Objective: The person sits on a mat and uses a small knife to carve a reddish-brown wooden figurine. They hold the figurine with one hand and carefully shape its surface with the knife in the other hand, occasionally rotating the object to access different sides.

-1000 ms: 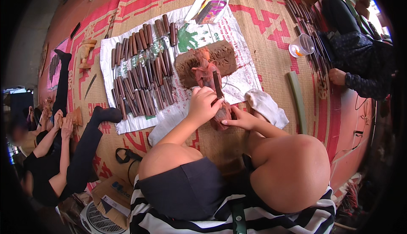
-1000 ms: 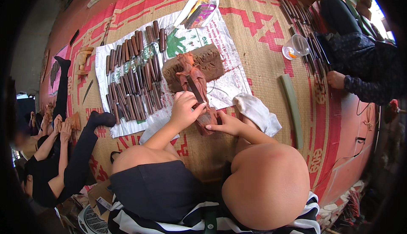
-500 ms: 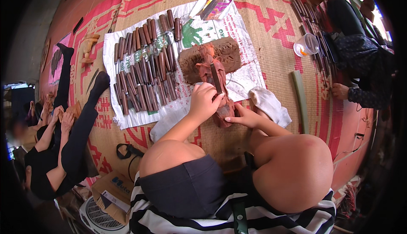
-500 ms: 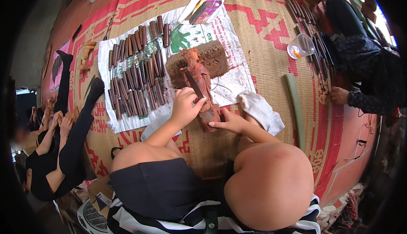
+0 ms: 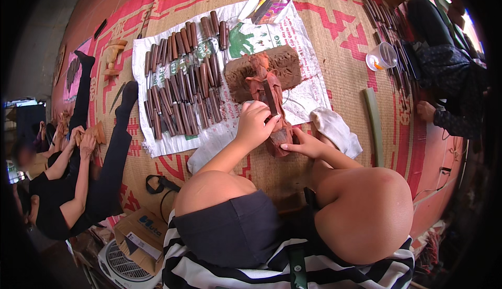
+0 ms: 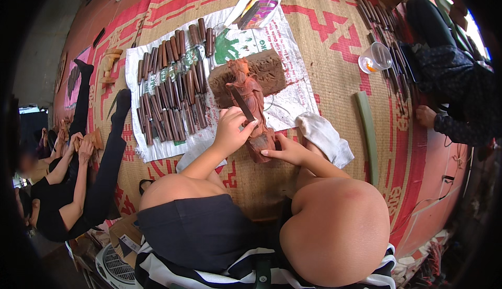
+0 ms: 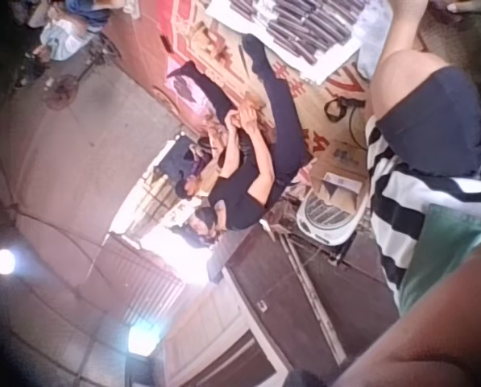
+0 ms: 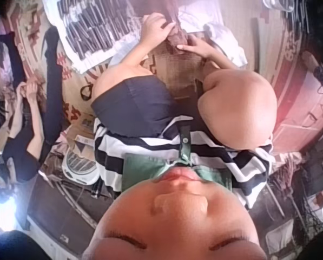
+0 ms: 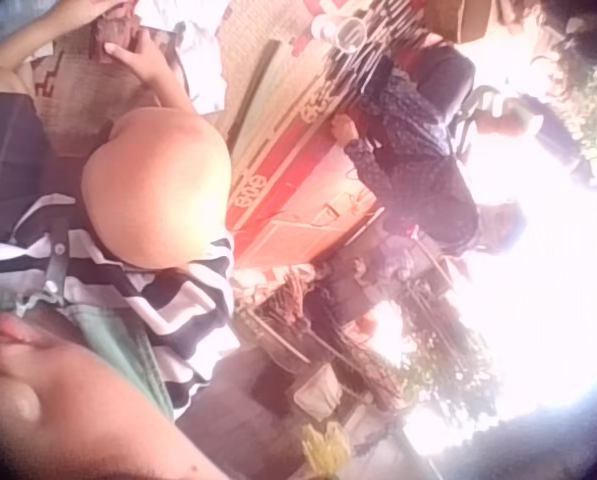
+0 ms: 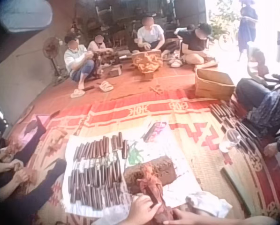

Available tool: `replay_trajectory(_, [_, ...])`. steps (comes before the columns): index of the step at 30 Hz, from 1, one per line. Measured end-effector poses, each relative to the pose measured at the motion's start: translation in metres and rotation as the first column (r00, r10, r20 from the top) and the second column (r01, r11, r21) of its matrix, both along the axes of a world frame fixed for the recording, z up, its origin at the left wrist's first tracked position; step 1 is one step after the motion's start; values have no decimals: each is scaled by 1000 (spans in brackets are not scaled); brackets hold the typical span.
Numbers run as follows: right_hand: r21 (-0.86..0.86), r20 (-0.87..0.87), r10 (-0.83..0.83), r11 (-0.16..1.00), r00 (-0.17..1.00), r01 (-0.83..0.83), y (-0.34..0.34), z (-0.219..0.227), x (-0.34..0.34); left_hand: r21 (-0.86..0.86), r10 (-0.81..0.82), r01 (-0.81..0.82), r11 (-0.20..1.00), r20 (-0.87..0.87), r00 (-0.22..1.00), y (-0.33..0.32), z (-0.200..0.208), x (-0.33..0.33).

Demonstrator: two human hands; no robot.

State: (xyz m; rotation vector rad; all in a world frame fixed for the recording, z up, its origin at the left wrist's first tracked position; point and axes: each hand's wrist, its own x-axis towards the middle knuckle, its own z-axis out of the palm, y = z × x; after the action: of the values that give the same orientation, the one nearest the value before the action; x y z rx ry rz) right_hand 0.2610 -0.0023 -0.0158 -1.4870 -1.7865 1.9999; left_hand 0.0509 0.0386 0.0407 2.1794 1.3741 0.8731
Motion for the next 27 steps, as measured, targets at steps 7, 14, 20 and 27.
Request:
replay_trajectory(7, [-26,-13,-8,1000,1000,7,2,9,0,-68,-27,25,997,-18,999,-2,0,-5])
replay_trajectory(14, [-55,-13,-4,998,1000,3,3,11,-1,-90,-43,49,995,70,997,-4,2,-8])
replay_trajectory(20, [-48,-17,-3,999,1000,2,2,6,0,-98,29,-14,995,150,988,-4,-5,-9])
replay_trajectory(27, [-63,-45,-11,998,999,8,1,2,1,-203,32,12,979,211,977,-8,-7,-11])
